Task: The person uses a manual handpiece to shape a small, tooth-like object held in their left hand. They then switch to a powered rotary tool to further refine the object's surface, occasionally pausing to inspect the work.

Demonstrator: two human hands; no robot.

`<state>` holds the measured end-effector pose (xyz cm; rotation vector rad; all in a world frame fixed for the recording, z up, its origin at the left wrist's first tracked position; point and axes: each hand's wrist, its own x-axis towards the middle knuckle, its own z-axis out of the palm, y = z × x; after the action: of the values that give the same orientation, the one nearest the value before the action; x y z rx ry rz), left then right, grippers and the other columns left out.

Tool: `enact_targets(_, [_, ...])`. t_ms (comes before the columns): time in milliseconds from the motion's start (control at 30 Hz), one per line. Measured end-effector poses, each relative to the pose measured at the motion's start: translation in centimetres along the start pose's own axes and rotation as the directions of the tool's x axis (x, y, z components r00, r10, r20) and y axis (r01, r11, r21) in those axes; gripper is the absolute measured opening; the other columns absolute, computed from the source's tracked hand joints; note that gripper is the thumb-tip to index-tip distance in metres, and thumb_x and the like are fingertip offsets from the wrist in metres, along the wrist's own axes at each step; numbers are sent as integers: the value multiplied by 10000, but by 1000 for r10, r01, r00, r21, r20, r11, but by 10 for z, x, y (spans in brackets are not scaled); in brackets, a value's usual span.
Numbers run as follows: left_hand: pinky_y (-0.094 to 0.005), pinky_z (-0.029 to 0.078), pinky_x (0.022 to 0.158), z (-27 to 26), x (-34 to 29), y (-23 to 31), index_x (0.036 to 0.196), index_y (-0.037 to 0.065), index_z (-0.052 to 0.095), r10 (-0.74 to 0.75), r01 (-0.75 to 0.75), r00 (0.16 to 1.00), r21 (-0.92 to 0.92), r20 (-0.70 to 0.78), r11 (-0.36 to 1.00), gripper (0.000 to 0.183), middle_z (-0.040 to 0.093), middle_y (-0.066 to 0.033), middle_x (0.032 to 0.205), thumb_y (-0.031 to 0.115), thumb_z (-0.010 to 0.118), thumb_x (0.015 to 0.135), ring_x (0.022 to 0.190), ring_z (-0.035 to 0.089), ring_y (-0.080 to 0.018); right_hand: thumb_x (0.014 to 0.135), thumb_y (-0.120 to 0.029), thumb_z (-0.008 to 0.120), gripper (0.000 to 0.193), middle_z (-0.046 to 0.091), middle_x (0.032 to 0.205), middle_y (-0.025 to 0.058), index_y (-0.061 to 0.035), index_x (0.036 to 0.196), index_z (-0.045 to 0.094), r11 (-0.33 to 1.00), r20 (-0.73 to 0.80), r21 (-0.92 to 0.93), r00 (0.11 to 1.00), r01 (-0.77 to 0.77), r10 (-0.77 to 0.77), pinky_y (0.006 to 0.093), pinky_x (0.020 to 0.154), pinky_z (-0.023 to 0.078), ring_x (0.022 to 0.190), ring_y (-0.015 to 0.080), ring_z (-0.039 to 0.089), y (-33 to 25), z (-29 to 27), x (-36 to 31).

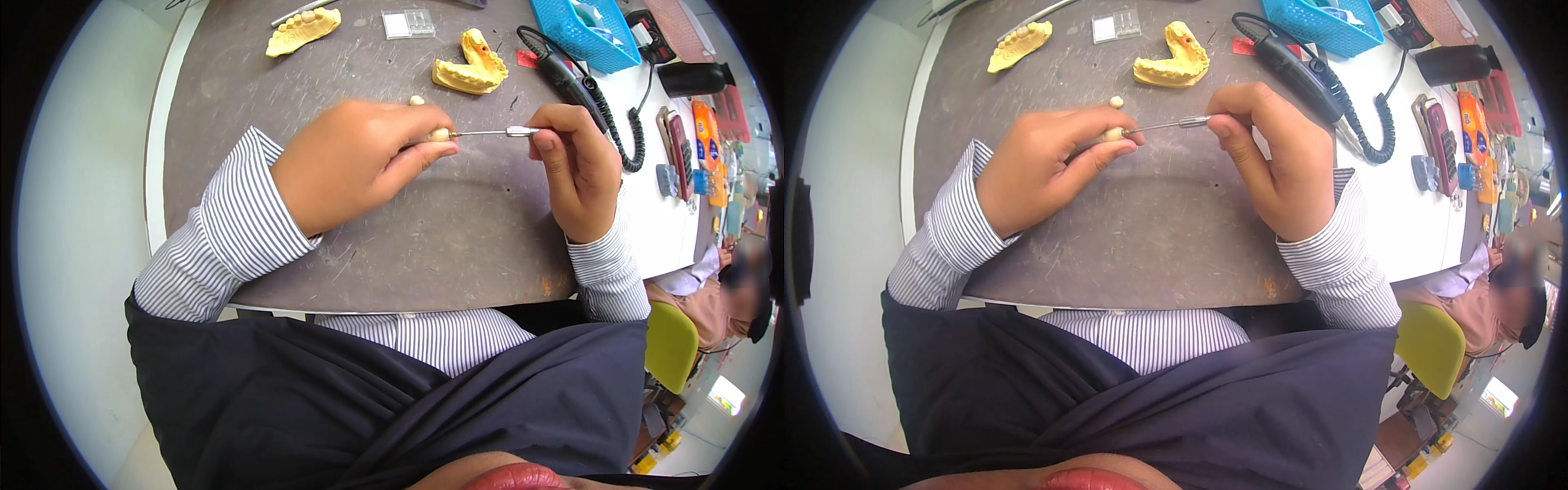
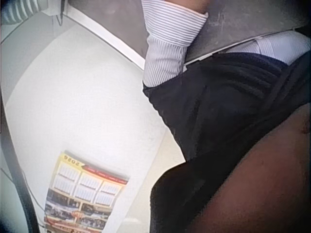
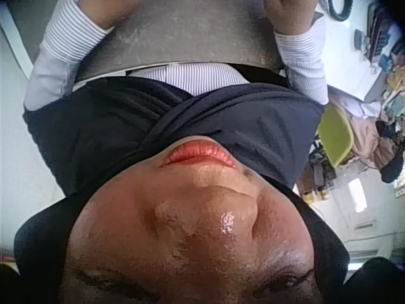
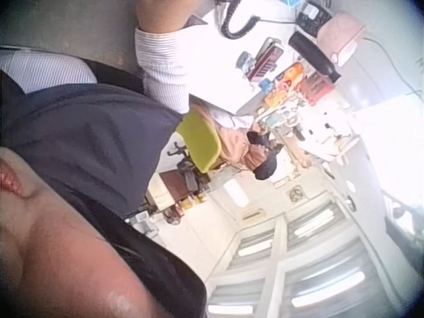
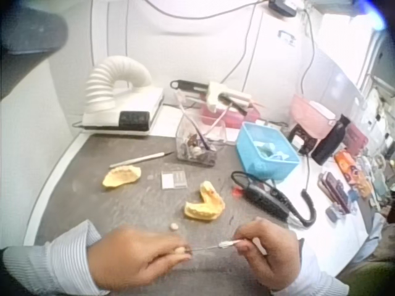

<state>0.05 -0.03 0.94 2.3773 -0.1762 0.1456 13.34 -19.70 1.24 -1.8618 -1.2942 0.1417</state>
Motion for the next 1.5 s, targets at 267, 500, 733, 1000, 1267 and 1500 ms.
enact_targets(267, [-313,501,647,10,-2,8,980,22,570,37,-22,998,249,-54,968,199,632,-121,862,148,593,828,729,625,-275,924,-180,472,243,473,581,50,2,771,523,955,39,78,958,-286,284,248,488,358,498,116,429,-6,9,-5])
enact_targets(500, [-289,494,677,5,3,9,980,-9,579,-78,78,997,20,14,997,205,637,-139,886,147,576,847,754,638,-249,938,-205,428,246,507,706,12,-1,856,538,792,222,467,919,-393,326,208,551,374,616,78,473,4,0,-2])
enact_targets(733, [-260,448,795,-5,14,14,959,-44,594,-265,308,948,-307,174,901,224,646,-109,887,160,530,889,857,597,-137,752,21,633,286,589,853,62,8,1026,555,972,-43,223,997,77,-70,241,708,462,769,134,581,11,-21,9])
enact_targets(1000, [-260,451,796,7,1,4,951,-33,600,-228,274,958,-324,172,905,223,648,-103,882,169,528,890,862,601,-142,816,-18,569,40,552,720,87,18,822,552,989,-8,-54,990,140,-141,251,614,442,641,196,553,13,-8,5])
enact_targets(1267, [-264,464,766,9,1,4,949,-31,597,-235,272,959,-271,161,924,217,649,-125,874,165,532,885,842,619,-161,886,-118,499,147,512,712,74,15,828,526,952,53,284,994,-111,100,238,601,400,646,137,498,16,-1,1])
enact_targets(1500, [-267,471,739,11,0,4,949,-24,600,-215,240,969,-246,124,939,212,652,-128,864,166,533,882,817,631,-180,825,-83,577,108,532,725,80,18,840,542,996,75,58,995,61,-66,246,614,412,658,163,517,17,-8,5])
